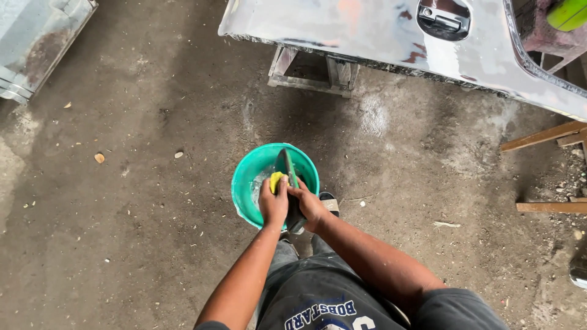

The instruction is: The person sands a car door with a green sanding block and wipes it with a yellow cloth. They repeatedly dip the cloth into a bucket of water and continue sanding and wiping the door surface.

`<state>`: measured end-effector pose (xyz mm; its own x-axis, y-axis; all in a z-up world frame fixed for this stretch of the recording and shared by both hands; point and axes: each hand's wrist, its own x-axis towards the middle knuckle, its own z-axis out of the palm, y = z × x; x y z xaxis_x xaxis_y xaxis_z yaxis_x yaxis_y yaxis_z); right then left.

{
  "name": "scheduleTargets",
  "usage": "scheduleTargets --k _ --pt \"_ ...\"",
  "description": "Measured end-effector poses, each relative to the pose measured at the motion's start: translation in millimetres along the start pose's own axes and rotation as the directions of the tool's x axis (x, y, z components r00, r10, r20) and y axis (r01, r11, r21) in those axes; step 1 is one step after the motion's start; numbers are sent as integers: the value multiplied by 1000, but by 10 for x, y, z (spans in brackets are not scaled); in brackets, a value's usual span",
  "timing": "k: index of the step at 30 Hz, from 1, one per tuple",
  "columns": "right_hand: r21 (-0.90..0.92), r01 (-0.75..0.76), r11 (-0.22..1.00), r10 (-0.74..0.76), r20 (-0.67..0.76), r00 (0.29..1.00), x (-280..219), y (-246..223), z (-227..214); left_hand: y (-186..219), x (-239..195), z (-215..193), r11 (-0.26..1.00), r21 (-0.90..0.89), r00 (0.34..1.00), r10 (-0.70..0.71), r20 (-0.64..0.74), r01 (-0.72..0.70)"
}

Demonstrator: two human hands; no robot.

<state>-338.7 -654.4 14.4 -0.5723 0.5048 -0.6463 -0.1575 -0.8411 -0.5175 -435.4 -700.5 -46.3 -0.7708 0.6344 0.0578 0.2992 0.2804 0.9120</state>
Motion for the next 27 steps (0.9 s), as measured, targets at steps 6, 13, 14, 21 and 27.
scheduleTargets --k 6,13,14,21,27 --pt "-225 -32 974 43 45 998 289 287 -480 -541 361 -60 928 267 963 -268 -10 261" --pt "-313 64 948 -91 -74 993 405 148 -674 -858 437 -21 968 154 979 -204 16 199" --pt "-331 10 944 -51 -116 992 381 114 -653 -832 422 -19 966 167 978 -207 32 199" --pt "-231 -83 969 53 -134 990 457 56 -476 -343 61 102 977 -13 963 -209 169 215" --pt "-49 -105 993 109 84 990 313 58 -233 -139 -98 152 999 -15 995 -48 84 50"
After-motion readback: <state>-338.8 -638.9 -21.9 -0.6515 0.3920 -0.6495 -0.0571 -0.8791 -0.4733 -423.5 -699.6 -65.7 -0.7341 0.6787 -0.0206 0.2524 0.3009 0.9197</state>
